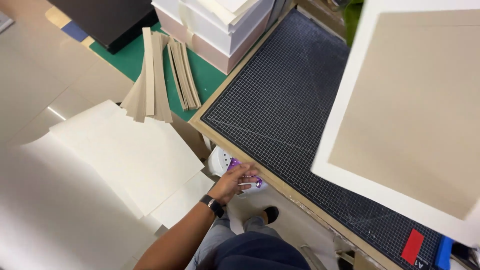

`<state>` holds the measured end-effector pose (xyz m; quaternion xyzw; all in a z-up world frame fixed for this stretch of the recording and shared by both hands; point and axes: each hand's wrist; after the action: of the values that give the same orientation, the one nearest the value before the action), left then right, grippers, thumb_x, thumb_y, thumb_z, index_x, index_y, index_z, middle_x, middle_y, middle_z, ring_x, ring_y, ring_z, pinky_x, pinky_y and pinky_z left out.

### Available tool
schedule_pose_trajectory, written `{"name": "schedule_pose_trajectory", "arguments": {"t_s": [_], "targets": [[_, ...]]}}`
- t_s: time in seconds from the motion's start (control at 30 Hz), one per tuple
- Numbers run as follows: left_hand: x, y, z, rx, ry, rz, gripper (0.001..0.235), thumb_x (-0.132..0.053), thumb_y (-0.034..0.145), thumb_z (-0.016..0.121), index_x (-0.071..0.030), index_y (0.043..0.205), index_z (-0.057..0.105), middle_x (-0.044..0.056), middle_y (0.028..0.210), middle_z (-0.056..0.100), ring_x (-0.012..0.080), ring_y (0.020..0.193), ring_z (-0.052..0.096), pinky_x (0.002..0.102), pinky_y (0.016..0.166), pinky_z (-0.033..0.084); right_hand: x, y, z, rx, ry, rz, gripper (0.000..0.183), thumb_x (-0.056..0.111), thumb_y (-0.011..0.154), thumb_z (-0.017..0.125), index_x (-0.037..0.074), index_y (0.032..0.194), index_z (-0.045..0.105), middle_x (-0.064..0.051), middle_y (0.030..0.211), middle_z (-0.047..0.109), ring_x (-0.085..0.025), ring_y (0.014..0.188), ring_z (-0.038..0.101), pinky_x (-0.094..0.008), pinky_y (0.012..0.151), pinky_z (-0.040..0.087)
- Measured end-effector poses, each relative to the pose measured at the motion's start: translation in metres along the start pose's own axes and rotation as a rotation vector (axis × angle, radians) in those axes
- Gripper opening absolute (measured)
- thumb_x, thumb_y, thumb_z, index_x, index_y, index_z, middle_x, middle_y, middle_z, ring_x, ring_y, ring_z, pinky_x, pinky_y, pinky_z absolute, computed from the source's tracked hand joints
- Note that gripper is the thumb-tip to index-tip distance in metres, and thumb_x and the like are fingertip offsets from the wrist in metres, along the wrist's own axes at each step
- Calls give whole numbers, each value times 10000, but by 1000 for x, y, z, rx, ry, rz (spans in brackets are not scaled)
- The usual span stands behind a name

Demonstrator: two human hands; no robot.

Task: Assembling cardboard components by applying glue with a roller, positioning strips, and smoothing the surface with a scraper.

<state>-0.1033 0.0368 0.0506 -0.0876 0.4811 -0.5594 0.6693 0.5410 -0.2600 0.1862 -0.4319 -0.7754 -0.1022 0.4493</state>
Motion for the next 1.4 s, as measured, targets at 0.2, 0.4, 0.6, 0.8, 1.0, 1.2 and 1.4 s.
{"name": "schedule_pose_trajectory", "arguments": {"t_s": [0.2, 0.4, 0.6, 0.8, 1.0, 1.2, 1.4], "targets": [[7, 3, 1, -57, -29, 34, 379, -335, 997, 594, -134, 1312, 658, 82, 1210, 755, 224, 1013, 724, 323, 844, 552, -17, -43, 83, 65, 322, 271, 425, 353, 1082, 545, 114, 1430, 496, -68, 1389, 571, -200, 1229, 560, -443, 1125, 439], [10, 3, 8, -141, -29, 49, 357, -333, 1015, 566, -138, 1302, 650, 59, 1183, 755, 213, 988, 726, 330, 871, 527, 45, -112, 200, -4, 339, 690, 557, 282, 998, 613, 17, 1465, 464, -154, 1431, 570, -245, 1285, 574, -397, 1145, 447], [13, 3, -12, -220, -59, 91, 354, -301, 1018, 564, -131, 1314, 658, 59, 1180, 748, 186, 963, 712, 323, 846, 520, 35, -101, 194, 62, 304, 708, 532, 293, 1019, 572, 32, 1468, 460, -140, 1438, 553, -248, 1307, 540, -417, 1184, 400], [-14, -2, -59, -345, -119, 224, 322, -232, 951, 641, -124, 1254, 643, 85, 1163, 734, 211, 987, 681, 313, 792, 515, 5, -84, 165, 10, 130, 698, 511, 299, 1061, 590, 64, 1491, 443, -117, 1382, 568, -265, 1230, 552, -447, 1134, 426], [-81, 6, -136, -631, 61, 454, 345, -289, 929, 657, -139, 1240, 670, 22, 1053, 707, 154, 887, 665, 313, 789, 555, -121, -84, 144, -600, -64, 387, 405, 191, 1040, 771, 73, 1358, 550, -202, 1090, 657, -263, 945, 694, -412, 709, 619], [-129, 46, -252, -1079, 759, 759, 257, -282, 969, 623, -142, 1157, 728, 40, 1145, 717, 211, 945, 657, 367, 905, 493, -160, -157, 153, -804, -148, 155, 303, 184, 1143, 732, 125, 1392, 569, -83, 1098, 749, -172, 886, 779, -342, 677, 677], [-153, 75, -300, -1303, 1049, 771, 275, -267, 893, 669, -117, 1108, 752, 137, 1139, 661, 400, 1048, 567, 501, 892, 470, -198, -198, 180, -1028, -281, 325, 331, 172, 1074, 724, 212, 1370, 582, -72, 1040, 788, -179, 821, 812, -295, 673, 713]]}}
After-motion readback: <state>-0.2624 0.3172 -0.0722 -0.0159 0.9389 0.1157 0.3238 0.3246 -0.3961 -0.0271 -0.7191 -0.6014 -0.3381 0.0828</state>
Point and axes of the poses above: each hand's wrist, its own y-axis towards the middle knuckle, its own z-axis out of the palm, x = y × z
